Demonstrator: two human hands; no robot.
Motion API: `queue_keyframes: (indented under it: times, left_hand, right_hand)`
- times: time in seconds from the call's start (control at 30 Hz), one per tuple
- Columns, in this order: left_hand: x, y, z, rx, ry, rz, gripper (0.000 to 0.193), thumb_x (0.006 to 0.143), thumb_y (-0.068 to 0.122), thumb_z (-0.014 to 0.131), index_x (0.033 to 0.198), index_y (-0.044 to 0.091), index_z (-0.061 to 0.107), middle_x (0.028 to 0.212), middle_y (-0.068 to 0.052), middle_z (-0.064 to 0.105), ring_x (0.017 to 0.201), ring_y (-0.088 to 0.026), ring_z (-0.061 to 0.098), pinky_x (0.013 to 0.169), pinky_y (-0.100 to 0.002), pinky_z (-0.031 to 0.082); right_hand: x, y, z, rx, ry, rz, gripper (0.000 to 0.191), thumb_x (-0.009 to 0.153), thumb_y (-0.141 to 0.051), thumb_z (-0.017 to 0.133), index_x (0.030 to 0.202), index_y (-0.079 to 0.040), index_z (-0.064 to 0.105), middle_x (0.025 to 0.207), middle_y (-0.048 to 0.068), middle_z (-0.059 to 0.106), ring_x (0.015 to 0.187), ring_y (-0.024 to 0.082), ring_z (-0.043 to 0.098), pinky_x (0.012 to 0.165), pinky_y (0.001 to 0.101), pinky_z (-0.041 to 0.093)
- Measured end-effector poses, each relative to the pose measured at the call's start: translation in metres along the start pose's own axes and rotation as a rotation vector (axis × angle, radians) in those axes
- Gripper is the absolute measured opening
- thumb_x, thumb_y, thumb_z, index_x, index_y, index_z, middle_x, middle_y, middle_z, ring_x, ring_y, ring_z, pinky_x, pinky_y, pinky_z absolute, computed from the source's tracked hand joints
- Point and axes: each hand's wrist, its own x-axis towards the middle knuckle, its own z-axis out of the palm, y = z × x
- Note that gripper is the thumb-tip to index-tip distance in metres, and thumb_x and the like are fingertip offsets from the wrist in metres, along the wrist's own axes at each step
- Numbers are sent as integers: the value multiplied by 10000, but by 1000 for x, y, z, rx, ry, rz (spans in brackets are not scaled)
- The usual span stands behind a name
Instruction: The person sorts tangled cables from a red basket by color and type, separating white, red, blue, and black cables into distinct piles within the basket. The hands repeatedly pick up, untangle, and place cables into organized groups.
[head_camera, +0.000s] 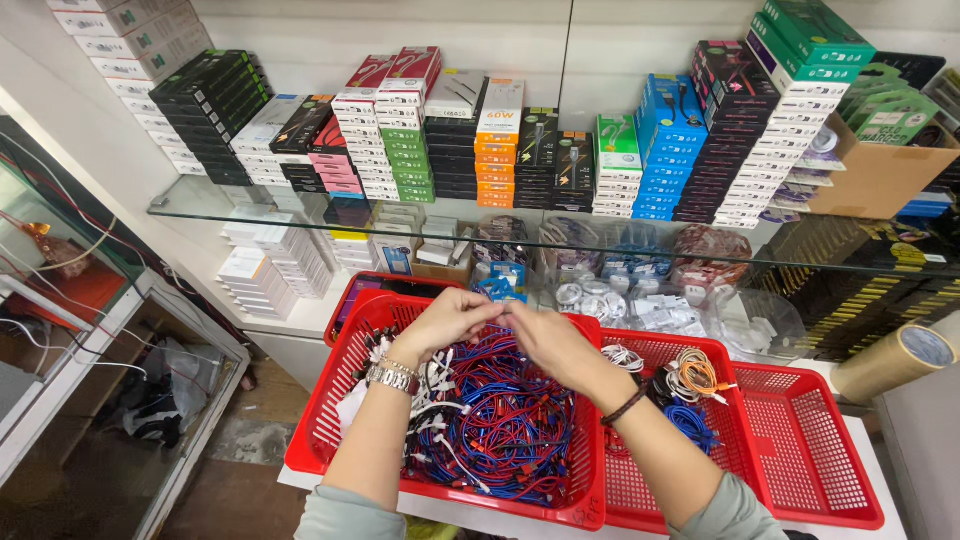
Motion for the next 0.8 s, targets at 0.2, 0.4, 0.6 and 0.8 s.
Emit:
queue_keyframes:
  times: [0.2, 0.4, 0.6, 0.8]
  left_hand:
    - [-32, -7, -23, -244, 70, -127, 320, 1018, 292, 581, 1070, 27, 752, 595, 68, 458, 544, -46, 436, 609, -244, 484]
    - [-11, -17, -2, -427, -39, -9, 334, 1063, 285, 537, 1080, 4, 716, 596, 112, 318, 507, -35, 301, 606, -229, 392]
    - [-23, -21, -1, -1026, -123, 105, 265, 1111, 256, 515, 1057, 15, 611, 665, 75, 384, 572, -53, 370, 722, -246, 440]
    - [11, 2, 31, -1182, 232, 397, 208, 1059, 202, 513, 1072, 23, 618, 790, 19, 500, 820, -137, 540, 972, -331, 540]
  right_hand:
    - [1, 31, -41, -148, 174, 589, 307, 1094, -242, 456, 1279, -55, 614, 1039, 256, 718, 981, 392, 709, 919, 474, 536]
    - [-11, 30, 30, -132, 26, -80, 333, 1026, -209, 538, 1304, -39, 605, 1164, 199, 709, 1120, 381, 629, 1092, 539, 334]
    - [0, 75, 27, 493, 28, 432, 242, 1027, -238, 570, 1088, -42, 698, 925, 8, 743, 698, 105, 604, 655, 278, 520]
    - [-45, 14, 97, 877, -101, 799, 272, 1012, -263, 573, 1087, -95, 772, 686, -60, 521, 536, 36, 438, 462, 202, 359]
